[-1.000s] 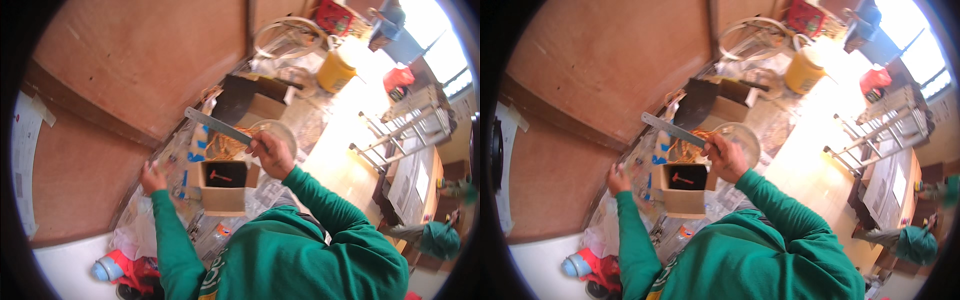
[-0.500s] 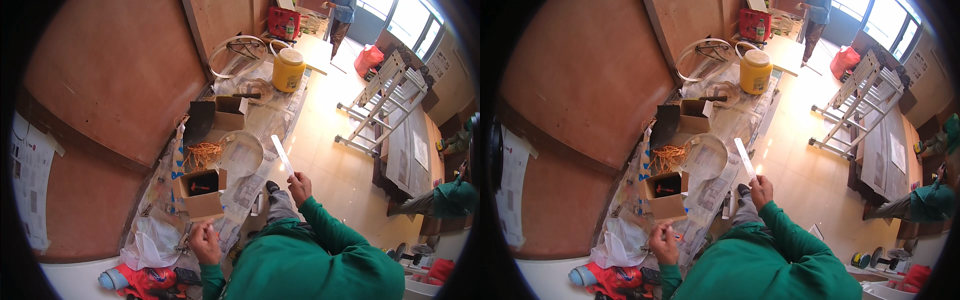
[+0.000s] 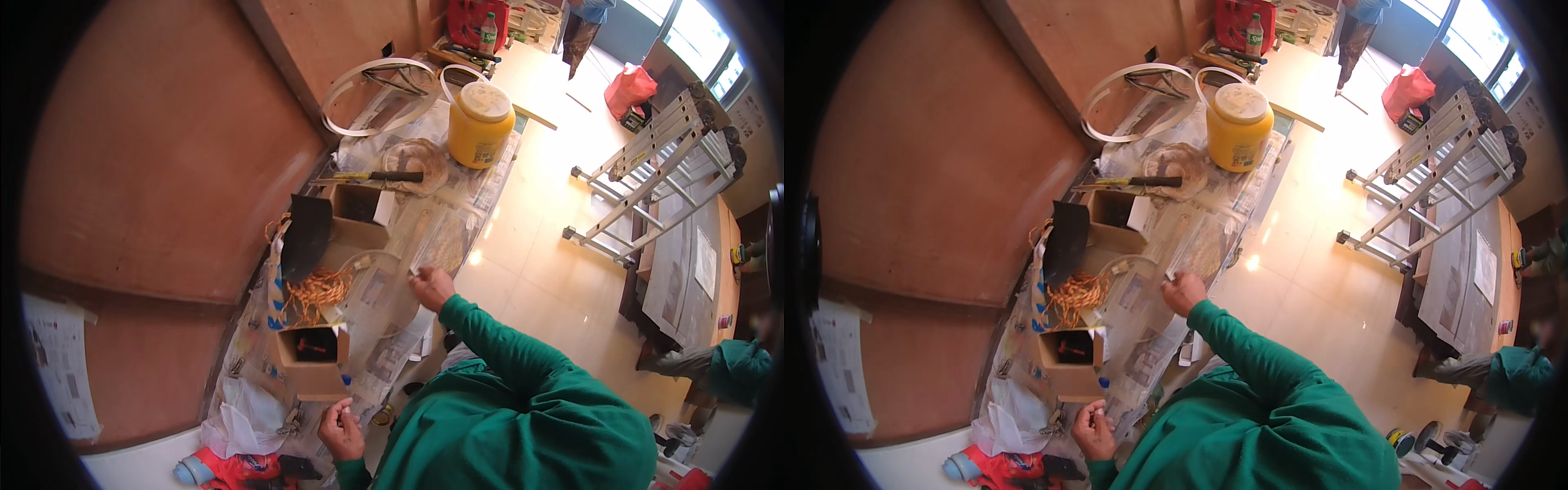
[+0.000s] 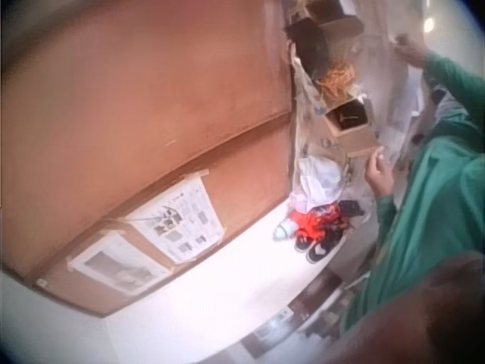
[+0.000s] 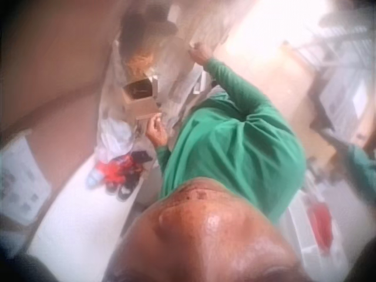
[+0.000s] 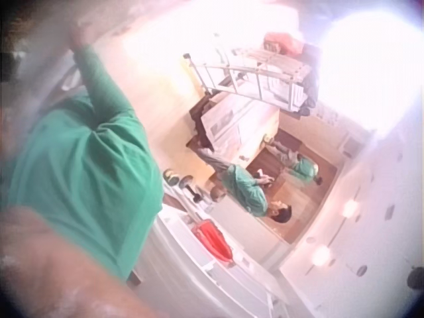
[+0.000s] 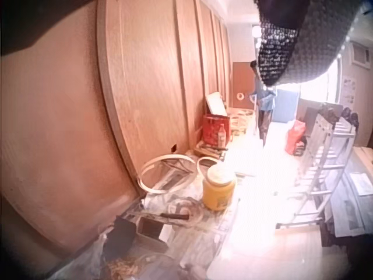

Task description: The person installs wooden cabinet panels onto a wall, using a metal level to align them. They repeatedly adjust the panels and use the level to check for straightness, working in a room with construction materials and another worker present.

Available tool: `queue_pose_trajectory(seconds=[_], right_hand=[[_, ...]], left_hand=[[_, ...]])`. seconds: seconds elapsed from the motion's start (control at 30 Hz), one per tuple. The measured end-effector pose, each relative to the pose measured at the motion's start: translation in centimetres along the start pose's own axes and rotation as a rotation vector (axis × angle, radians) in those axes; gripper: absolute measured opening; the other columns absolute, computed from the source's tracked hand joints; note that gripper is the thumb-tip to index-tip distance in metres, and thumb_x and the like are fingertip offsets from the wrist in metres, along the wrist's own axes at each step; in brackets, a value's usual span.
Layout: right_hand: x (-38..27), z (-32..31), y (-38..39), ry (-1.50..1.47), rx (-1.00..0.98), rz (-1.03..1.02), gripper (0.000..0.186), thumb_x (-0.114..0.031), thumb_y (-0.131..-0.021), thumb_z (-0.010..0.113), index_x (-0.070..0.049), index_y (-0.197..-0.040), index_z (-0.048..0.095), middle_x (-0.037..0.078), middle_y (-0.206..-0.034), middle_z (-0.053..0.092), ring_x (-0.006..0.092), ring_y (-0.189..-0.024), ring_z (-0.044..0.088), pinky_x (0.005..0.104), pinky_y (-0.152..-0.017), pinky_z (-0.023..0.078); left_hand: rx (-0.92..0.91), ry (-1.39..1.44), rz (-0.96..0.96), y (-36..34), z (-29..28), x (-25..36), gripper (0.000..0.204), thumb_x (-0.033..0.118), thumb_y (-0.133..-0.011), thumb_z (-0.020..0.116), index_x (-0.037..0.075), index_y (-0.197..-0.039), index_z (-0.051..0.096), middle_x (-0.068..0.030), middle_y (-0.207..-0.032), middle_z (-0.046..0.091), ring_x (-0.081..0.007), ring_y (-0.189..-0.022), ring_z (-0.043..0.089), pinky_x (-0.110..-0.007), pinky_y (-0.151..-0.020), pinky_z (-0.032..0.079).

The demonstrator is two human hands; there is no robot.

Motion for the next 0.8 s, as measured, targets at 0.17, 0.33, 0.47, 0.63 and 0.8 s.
queue_pose_trajectory(seconds=[0.17, 0.33, 0.47, 0.63, 0.8], right_hand=[[-1.1, -3.0, 0.9, 0.113, -0.199, -0.089, 0.024, -0.024, -0.086, 0.062, -0.005, -0.097, 0.071, 0.022, -0.088, 0.070, 0.0378, -0.085, 0.069, 0.0443, -0.077, 0.054], [-2.7, -5.0, 0.8, -0.007, -0.370, -0.143, 0.022, -0.023, -0.085, 0.060, -0.006, -0.095, 0.070, 0.020, -0.085, 0.070, 0.0372, -0.082, 0.068, 0.0448, -0.074, 0.054], [-6.3, -2.8, 2.8, -0.399, -0.760, 0.070, 0.046, -0.041, -0.096, 0.055, 0.000, -0.115, 0.065, 0.013, -0.102, 0.070, 0.0273, -0.092, 0.067, 0.0369, -0.084, 0.052], [-11.1, 1.6, 6.8, -1.283, -1.150, 0.480, 0.072, -0.056, -0.097, 0.045, 0.002, -0.141, 0.046, 0.015, -0.134, 0.058, 0.0287, -0.110, 0.062, 0.0362, -0.096, 0.048], [-14.1, -3.1, 2.4, -1.394, -1.025, 0.389, 0.073, -0.066, -0.096, 0.037, 0.000, -0.105, 0.064, 0.014, -0.084, 0.067, 0.0260, -0.071, 0.064, 0.0388, -0.068, 0.053]], left_hand=[[-0.053, -0.090, -0.111, -0.7, 4.5, 0.6, 0.024, 0.009, -0.095, 0.053, -0.001, -0.112, 0.065, -0.0129, -0.102, 0.065, -0.0146, -0.069, 0.060, -0.028, -0.062, 0.051], [-0.012, -0.195, 0.195, -3.2, 7.5, 7.5, 0.030, 0.021, -0.094, 0.061, 0.004, -0.118, 0.064, -0.0181, -0.125, 0.062, -0.0358, -0.110, 0.059, -0.043, -0.097, 0.045], [-0.102, 0.315, -0.012, -6.8, 9.9, 12.6, 0.030, 0.019, -0.091, 0.064, -0.001, -0.113, 0.064, -0.0192, -0.122, 0.062, -0.0372, -0.110, 0.059, -0.044, -0.094, 0.047], [-0.169, -0.207, 0.719, -8.5, 16.1, 32.1, 0.036, 0.013, -0.096, 0.051, -0.001, -0.128, 0.058, -0.0251, -0.139, 0.053, -0.0349, -0.132, 0.048, -0.042, -0.104, 0.043], [-0.166, -0.102, 0.953, -5.3, 19.2, 29.2, 0.041, 0.016, -0.100, 0.043, 0.002, -0.138, 0.051, -0.0249, -0.144, 0.047, -0.0416, -0.136, 0.043, -0.046, -0.113, 0.033]])
Point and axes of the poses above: each hand's wrist, its own y-axis away from the middle knuckle, its own z-axis out of the palm, x = y × z, the point moved 9 cm from there along -y, towards the middle knuckle
